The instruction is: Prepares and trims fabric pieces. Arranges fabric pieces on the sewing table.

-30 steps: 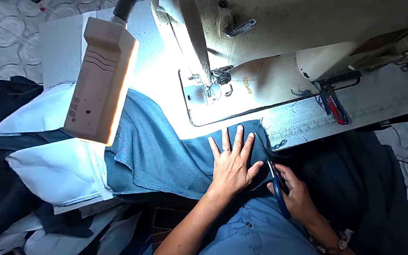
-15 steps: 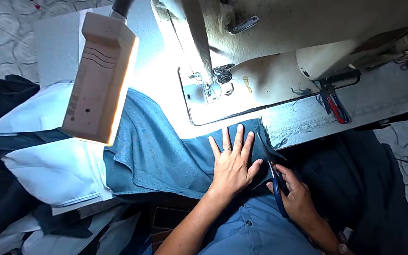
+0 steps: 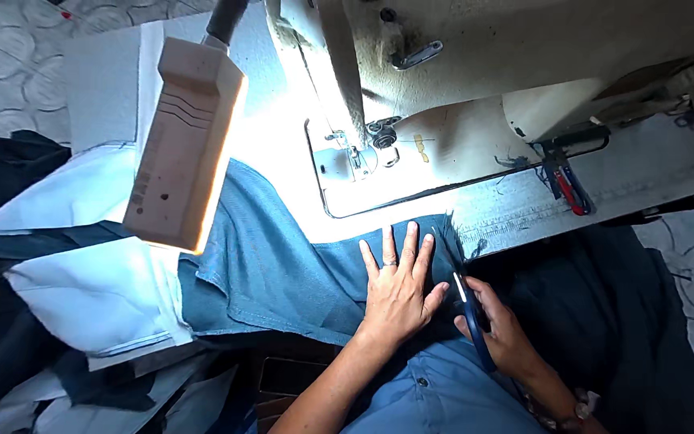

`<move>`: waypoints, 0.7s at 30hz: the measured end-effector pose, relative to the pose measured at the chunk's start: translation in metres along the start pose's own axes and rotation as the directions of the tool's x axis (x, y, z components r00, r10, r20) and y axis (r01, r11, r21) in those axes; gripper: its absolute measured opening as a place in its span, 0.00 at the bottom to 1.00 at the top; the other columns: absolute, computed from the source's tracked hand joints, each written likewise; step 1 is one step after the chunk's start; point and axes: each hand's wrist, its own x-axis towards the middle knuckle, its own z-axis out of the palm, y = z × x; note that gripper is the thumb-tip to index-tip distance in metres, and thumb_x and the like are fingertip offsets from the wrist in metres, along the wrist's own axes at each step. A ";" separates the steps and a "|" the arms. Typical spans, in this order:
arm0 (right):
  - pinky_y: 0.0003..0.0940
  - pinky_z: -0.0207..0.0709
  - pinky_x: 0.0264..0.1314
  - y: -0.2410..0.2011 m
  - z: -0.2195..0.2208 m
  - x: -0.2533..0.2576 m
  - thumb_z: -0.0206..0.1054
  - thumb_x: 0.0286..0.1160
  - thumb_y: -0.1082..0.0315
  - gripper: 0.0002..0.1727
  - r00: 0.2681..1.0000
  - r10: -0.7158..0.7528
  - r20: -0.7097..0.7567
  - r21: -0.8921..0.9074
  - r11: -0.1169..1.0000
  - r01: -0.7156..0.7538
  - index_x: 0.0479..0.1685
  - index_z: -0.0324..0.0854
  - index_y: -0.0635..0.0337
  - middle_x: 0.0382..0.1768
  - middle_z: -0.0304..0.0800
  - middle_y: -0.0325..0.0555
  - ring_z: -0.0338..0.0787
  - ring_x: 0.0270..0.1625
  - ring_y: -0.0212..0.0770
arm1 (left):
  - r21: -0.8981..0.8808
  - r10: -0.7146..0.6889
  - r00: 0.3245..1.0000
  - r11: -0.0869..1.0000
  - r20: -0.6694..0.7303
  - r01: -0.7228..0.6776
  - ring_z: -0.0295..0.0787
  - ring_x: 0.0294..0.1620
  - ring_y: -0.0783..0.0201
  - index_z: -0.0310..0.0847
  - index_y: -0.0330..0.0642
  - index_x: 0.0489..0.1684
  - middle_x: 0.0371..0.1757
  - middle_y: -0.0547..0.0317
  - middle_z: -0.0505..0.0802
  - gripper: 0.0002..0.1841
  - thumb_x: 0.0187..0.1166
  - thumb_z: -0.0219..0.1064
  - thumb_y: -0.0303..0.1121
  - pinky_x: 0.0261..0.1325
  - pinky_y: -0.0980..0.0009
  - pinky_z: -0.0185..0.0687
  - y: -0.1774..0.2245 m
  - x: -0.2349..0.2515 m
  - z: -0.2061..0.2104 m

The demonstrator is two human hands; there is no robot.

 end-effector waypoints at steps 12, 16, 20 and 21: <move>0.12 0.80 0.42 -0.007 0.013 -0.004 0.72 0.72 0.61 0.26 0.980 0.079 -0.181 0.117 0.991 -0.058 0.62 0.80 0.75 0.37 0.91 0.39 0.86 0.36 0.16 | -0.004 0.036 0.998 0.999 -0.049 -0.036 0.64 0.86 0.26 0.77 0.51 0.82 0.84 0.44 0.77 0.36 0.85 0.43 0.63 0.74 0.15 0.44 0.011 -0.014 0.004; 0.10 0.80 0.41 -0.006 0.013 -0.005 0.72 0.72 0.63 0.25 0.978 0.075 -0.196 0.133 0.990 -0.049 0.61 0.80 0.76 0.36 0.92 0.39 0.86 0.35 0.15 | -0.006 0.041 0.998 0.999 -0.050 -0.041 0.62 0.86 0.24 0.77 0.51 0.82 0.85 0.43 0.77 0.35 0.85 0.43 0.62 0.74 0.15 0.43 0.010 -0.014 0.005; 0.10 0.78 0.37 -0.006 0.016 -0.003 0.72 0.73 0.62 0.26 0.974 0.111 -0.196 0.167 0.983 -0.078 0.63 0.80 0.74 0.34 0.91 0.36 0.84 0.31 0.14 | 0.005 0.045 0.998 0.999 -0.054 -0.045 0.65 0.85 0.24 0.78 0.50 0.81 0.84 0.42 0.78 0.36 0.85 0.43 0.63 0.74 0.14 0.43 0.010 -0.013 0.004; 0.11 0.78 0.35 -0.007 0.015 -0.001 0.72 0.73 0.61 0.27 0.975 0.133 -0.175 0.173 0.980 -0.103 0.65 0.79 0.74 0.34 0.90 0.35 0.83 0.30 0.14 | 0.009 0.046 0.997 0.999 -0.056 -0.046 0.66 0.84 0.24 0.78 0.50 0.81 0.84 0.42 0.78 0.36 0.85 0.43 0.63 0.74 0.14 0.43 0.010 -0.013 0.004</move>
